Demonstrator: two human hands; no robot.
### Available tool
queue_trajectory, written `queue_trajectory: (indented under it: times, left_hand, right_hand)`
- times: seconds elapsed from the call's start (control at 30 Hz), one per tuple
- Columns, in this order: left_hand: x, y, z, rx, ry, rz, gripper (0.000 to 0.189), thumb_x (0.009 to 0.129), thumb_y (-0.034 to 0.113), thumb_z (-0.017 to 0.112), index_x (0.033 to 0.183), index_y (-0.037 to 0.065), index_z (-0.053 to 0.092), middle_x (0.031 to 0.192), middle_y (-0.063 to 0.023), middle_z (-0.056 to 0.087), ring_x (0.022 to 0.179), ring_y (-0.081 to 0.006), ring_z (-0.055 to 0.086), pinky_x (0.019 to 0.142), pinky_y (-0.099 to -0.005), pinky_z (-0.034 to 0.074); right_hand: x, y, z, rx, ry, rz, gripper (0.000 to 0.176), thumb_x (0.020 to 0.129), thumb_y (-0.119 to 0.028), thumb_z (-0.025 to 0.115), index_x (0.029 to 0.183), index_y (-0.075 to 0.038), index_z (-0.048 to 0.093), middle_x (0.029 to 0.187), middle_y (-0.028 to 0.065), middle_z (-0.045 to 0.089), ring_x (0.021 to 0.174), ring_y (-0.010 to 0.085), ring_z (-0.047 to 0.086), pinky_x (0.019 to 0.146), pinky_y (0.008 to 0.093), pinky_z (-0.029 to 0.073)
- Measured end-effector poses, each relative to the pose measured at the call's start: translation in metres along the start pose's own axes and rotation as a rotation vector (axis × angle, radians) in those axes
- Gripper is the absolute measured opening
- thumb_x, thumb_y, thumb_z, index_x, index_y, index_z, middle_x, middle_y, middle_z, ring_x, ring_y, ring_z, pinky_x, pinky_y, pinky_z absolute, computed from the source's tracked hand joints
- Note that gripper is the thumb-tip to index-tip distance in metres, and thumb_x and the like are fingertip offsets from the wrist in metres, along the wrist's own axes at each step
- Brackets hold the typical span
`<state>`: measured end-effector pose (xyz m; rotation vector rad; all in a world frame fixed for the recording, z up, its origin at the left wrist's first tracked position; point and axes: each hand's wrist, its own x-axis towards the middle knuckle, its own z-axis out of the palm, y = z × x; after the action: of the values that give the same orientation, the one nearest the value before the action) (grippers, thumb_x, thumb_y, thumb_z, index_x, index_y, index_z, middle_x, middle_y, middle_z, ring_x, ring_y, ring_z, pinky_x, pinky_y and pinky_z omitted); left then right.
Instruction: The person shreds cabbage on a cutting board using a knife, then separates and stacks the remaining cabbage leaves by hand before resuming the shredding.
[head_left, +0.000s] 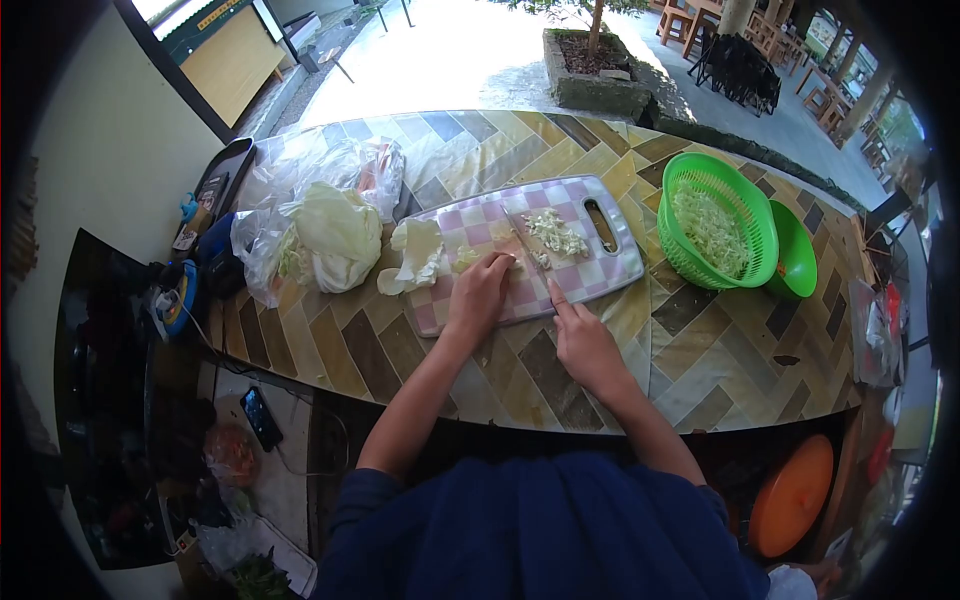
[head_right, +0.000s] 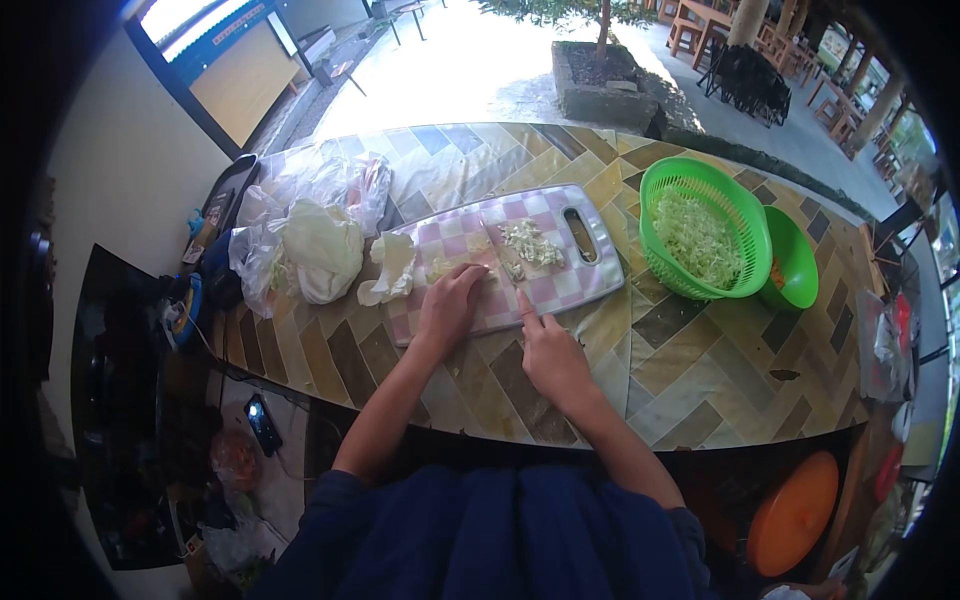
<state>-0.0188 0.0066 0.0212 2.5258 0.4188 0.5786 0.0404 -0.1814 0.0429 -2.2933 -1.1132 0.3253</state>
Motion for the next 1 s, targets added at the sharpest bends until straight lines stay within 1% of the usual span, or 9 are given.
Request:
queue_trajectory:
  times: [0.03, 0.13, 0.23, 0.33, 0.47, 0.57, 0.67, 0.97, 1.0]
  left_hand:
    - [0.0, 0.001, -0.001, 0.003, -0.015, -0.024, 0.02, 0.085, 0.007, 0.058, 0.104, 0.004, 0.066, 0.11, -0.0111, 0.067, 0.104, -0.03, 0.063, 0.087, -0.0398, 0.051]
    - [-0.005, -0.009, 0.0, 0.006, 0.042, 0.109, 0.022, 0.084, 0.007, 0.057, 0.105, 0.004, 0.065, 0.111, -0.0102, 0.067, 0.106, -0.0291, 0.063, 0.092, -0.0391, 0.049]
    - [-0.005, -0.015, 0.0, 0.1, 0.076, 0.239, 0.024, 0.083, 0.007, 0.056, 0.106, 0.004, 0.065, 0.113, -0.0099, 0.067, 0.11, -0.0276, 0.062, 0.098, -0.0384, 0.046]
    - [-0.005, -0.018, -0.002, 0.095, 0.042, 0.244, 0.021, 0.089, 0.011, 0.058, 0.106, 0.004, 0.067, 0.116, -0.0103, 0.067, 0.114, -0.0276, 0.061, 0.102, -0.0397, 0.044]
    - [-0.006, -0.016, -0.004, 0.041, 0.026, 0.226, 0.022, 0.089, 0.01, 0.057, 0.108, 0.004, 0.067, 0.117, -0.0116, 0.067, 0.114, -0.0282, 0.06, 0.103, -0.0399, 0.044]
    - [-0.005, -0.017, -0.004, 0.009, 0.028, 0.214, 0.022, 0.089, 0.009, 0.057, 0.108, 0.004, 0.067, 0.117, -0.0132, 0.067, 0.114, -0.0296, 0.06, 0.104, -0.0403, 0.043]
    - [-0.005, -0.016, -0.003, -0.013, 0.031, 0.197, 0.022, 0.089, 0.009, 0.057, 0.108, 0.003, 0.067, 0.117, -0.0148, 0.066, 0.113, -0.0315, 0.06, 0.104, -0.0407, 0.043]
    - [-0.005, -0.015, -0.007, -0.026, -0.007, 0.195, 0.022, 0.087, 0.007, 0.058, 0.107, 0.0, 0.066, 0.118, -0.0161, 0.065, 0.117, -0.0314, 0.058, 0.104, -0.0409, 0.042]
    - [-0.005, -0.016, -0.007, -0.028, -0.007, 0.197, 0.023, 0.087, 0.007, 0.058, 0.107, 0.0, 0.066, 0.118, -0.0161, 0.065, 0.118, -0.0313, 0.057, 0.105, -0.0408, 0.042]
  right_hand:
    - [0.001, 0.0, 0.0, 0.012, 0.009, -0.01, 0.059, 0.093, -0.009, 0.05, 0.149, -0.013, 0.033, 0.095, 0.0232, 0.059, 0.084, 0.0422, 0.06, 0.075, 0.0486, 0.049]
    - [0.0, -0.002, -0.003, 0.031, 0.005, -0.03, 0.059, 0.093, -0.009, 0.05, 0.149, -0.014, 0.033, 0.095, 0.0226, 0.059, 0.083, 0.0422, 0.06, 0.074, 0.0484, 0.049]
    - [-0.003, -0.007, -0.009, 0.029, -0.007, -0.051, 0.058, 0.093, -0.009, 0.05, 0.149, -0.015, 0.034, 0.094, 0.0214, 0.058, 0.082, 0.0418, 0.06, 0.073, 0.0483, 0.049]
    - [-0.008, -0.009, -0.015, -0.023, -0.048, -0.054, 0.057, 0.093, -0.01, 0.05, 0.148, -0.015, 0.035, 0.094, 0.0201, 0.057, 0.08, 0.0408, 0.06, 0.072, 0.0481, 0.049]
    - [-0.009, -0.004, -0.015, -0.064, -0.072, -0.072, 0.056, 0.093, -0.01, 0.05, 0.147, -0.015, 0.037, 0.094, 0.019, 0.057, 0.077, 0.0397, 0.061, 0.069, 0.048, 0.05]
    - [-0.009, -0.004, -0.018, -0.1, -0.09, -0.084, 0.055, 0.095, -0.014, 0.05, 0.148, -0.018, 0.035, 0.093, 0.0176, 0.056, 0.077, 0.0379, 0.063, 0.069, 0.0476, 0.053]
    - [-0.009, -0.002, -0.019, -0.112, -0.086, -0.114, 0.055, 0.095, -0.014, 0.051, 0.147, -0.017, 0.036, 0.092, 0.0175, 0.056, 0.076, 0.0375, 0.064, 0.068, 0.0474, 0.053]
    - [-0.003, -0.006, -0.022, -0.238, -0.143, -0.143, 0.069, 0.084, -0.003, 0.052, 0.149, -0.014, 0.033, 0.093, 0.0192, 0.057, 0.073, 0.0382, 0.065, 0.065, 0.0462, 0.055]
    - [-0.002, -0.004, -0.021, -0.212, -0.135, -0.149, 0.067, 0.086, -0.004, 0.052, 0.149, -0.014, 0.033, 0.093, 0.0189, 0.057, 0.073, 0.0382, 0.064, 0.065, 0.0464, 0.054]
